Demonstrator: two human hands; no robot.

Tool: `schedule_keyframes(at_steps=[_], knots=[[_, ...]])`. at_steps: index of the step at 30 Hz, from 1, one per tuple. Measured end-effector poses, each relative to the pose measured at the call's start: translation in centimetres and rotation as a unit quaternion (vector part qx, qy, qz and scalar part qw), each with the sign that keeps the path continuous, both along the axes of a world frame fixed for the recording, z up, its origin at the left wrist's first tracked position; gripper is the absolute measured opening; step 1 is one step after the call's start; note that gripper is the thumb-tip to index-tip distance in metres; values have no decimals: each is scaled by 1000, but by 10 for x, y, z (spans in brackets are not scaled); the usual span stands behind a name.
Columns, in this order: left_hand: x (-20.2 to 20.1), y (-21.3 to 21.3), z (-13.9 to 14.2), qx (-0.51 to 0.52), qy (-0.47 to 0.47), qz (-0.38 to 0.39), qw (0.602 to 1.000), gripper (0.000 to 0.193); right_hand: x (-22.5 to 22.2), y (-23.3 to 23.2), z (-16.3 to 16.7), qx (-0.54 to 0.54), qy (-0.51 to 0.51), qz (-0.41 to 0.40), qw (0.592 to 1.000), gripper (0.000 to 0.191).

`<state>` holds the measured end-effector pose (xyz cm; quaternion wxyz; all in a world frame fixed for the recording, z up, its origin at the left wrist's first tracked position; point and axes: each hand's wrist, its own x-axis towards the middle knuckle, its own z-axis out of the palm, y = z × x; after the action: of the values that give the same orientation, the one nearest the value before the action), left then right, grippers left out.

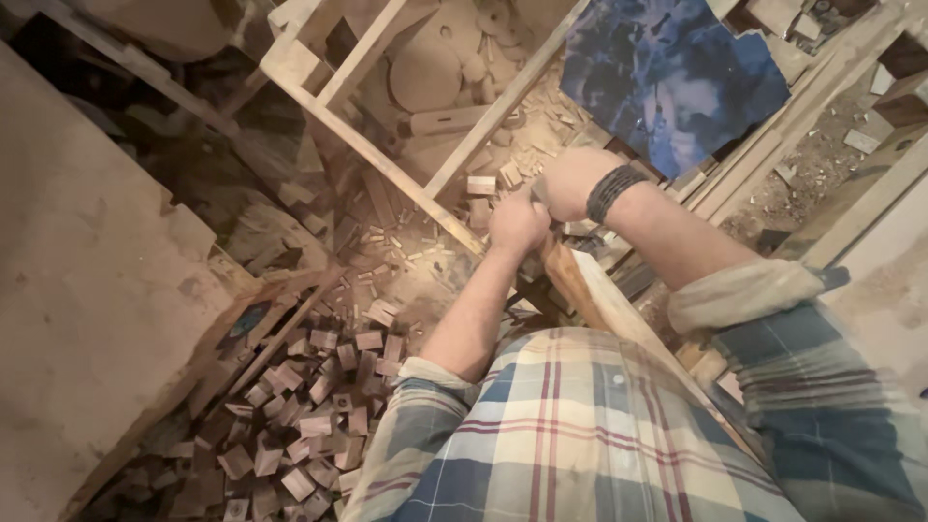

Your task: The person uses a wrench to tighten a small wooden block in a bench vise, then removes it. They clamp a long wooden plank in the vise and use a hand plane to shave its surface, creating wood shavings. The person inspects the plank and the workbench surface afterward.

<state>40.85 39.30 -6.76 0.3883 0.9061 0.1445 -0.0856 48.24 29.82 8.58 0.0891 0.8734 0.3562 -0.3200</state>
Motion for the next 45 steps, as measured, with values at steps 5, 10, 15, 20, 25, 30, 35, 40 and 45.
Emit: schedule_keyframes(at_steps=[5,10,15,20,25,30,35,40,45], knots=[[-4,1,-3,3,0,-13,1000,37,3,-1,-7,14,-18,-14,1000,29],[-5,0,-3,-1,-16,-11,1000,41,2,0,-18,18,2,-23,1000,27],[-4,-2,-4,31,-8,-13,999,37,4,-2,-19,15,-2,-17,1000,26],[-1,-2,-9,22,-7,-17,1000,39,-14,-11,-7,56,-3,-92,994,25],[-3,-5,-18,33,-26,-21,999,35,-51,-42,-10,45,-36,-121,991,23],[-5,-5,-23,17,-44,-18,999,31,-91,-82,-43,200,-66,-221,952,32],[-6,-4,-24,-1,-37,-12,999,30,-136,-122,-78,268,-92,-257,924,19],[-1,-3,-29,-12,-60,-5,998,47,-141,-143,-119,409,-102,-280,863,27],[-2,-3,-33,13,-79,-13,997,52,-128,-155,-145,361,50,-367,856,22]])
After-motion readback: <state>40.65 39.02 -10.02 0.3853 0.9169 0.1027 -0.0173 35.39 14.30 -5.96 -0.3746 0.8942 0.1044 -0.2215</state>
